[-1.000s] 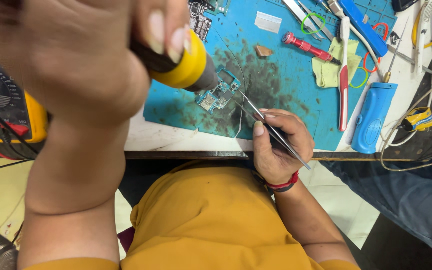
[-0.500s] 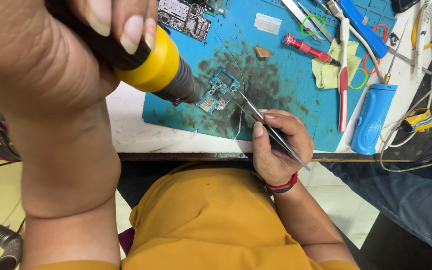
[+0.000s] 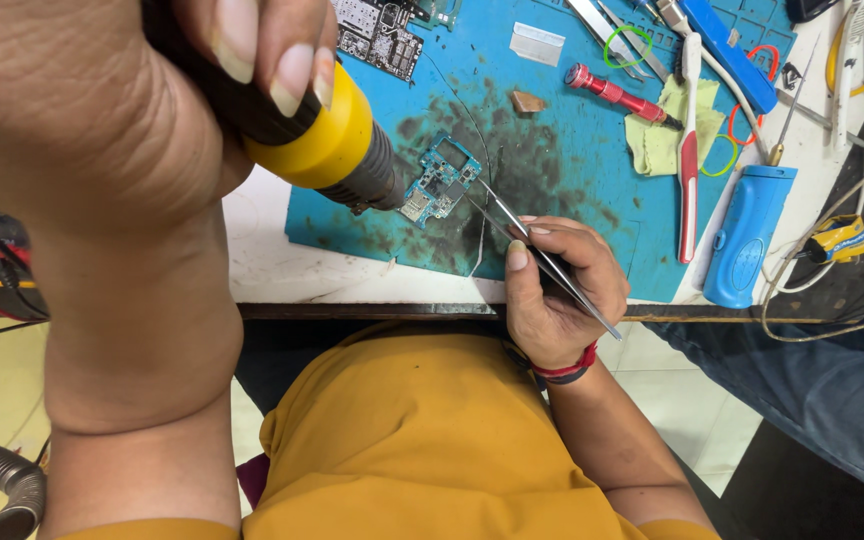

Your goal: The person uses a hot air gun to heat a small phone motherboard on the work mat, then holds the board with tweezers while soldering its contacts with a soldering iron, repositioning the board to work on different sides.

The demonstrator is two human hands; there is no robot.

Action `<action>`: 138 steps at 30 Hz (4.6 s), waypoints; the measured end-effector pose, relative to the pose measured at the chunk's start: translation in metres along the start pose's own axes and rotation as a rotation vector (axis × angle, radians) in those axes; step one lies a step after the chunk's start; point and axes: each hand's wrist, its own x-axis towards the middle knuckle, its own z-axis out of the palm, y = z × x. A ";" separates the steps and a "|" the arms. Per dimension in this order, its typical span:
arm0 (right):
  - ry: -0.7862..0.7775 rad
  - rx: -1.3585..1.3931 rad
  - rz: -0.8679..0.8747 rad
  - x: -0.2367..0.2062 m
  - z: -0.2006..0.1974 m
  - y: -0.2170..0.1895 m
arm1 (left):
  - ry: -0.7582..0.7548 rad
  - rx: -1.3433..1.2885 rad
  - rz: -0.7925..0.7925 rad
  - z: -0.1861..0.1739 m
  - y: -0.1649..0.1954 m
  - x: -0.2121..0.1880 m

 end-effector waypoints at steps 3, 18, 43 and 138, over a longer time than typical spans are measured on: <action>0.000 0.000 0.001 0.000 0.000 0.000 | -0.004 0.004 -0.001 0.000 0.000 -0.001; 0.010 0.001 0.000 -0.001 0.000 0.000 | -0.005 0.009 -0.008 0.000 0.000 -0.001; 0.010 -0.012 -0.008 0.000 0.002 0.001 | -0.007 0.024 -0.011 0.001 0.000 0.001; 0.008 -0.011 0.005 0.000 -0.001 0.002 | -0.001 0.039 -0.014 0.003 0.000 -0.005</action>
